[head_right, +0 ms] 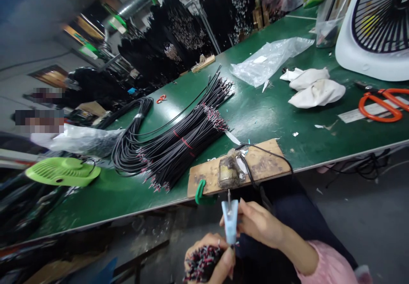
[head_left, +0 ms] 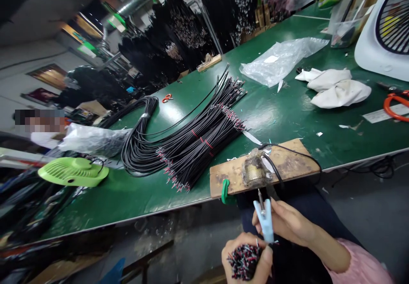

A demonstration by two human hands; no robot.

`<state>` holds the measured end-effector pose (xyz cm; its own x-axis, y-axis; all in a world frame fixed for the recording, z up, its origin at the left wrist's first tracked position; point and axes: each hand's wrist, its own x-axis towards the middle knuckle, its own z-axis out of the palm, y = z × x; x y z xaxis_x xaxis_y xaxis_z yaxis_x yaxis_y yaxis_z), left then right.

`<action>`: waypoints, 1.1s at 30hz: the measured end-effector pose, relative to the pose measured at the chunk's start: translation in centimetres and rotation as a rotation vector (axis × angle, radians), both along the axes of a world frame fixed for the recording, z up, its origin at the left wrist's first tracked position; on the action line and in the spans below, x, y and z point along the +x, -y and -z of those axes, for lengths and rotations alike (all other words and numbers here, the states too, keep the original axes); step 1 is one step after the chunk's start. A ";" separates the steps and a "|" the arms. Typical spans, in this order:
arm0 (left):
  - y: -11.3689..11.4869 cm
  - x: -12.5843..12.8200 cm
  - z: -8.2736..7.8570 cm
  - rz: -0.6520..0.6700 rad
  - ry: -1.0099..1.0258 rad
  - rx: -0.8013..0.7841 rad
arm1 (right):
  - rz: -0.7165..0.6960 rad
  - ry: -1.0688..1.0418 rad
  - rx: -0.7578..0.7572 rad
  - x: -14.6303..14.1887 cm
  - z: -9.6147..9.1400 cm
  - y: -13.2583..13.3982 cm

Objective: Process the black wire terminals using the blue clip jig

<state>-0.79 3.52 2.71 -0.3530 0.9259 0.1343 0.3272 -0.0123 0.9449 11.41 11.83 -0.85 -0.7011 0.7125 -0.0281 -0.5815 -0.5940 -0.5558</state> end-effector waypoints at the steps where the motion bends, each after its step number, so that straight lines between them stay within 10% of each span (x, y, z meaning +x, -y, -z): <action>1: 0.1 0.0 0.0 0.000 0.003 -0.001 | 0.002 0.009 -0.010 0.2 0.4 0.2; 15: 1.3 0.0 0.4 0.227 0.310 -0.038 | 0.130 0.533 0.452 3.5 -0.4 2.6; 24: 3.2 1.4 1.3 -0.062 0.516 -0.349 | 0.178 0.617 0.774 4.0 -3.3 3.0; 33: 3.6 1.6 2.1 -0.205 0.399 -0.291 | 0.306 0.682 0.597 3.9 -1.7 4.2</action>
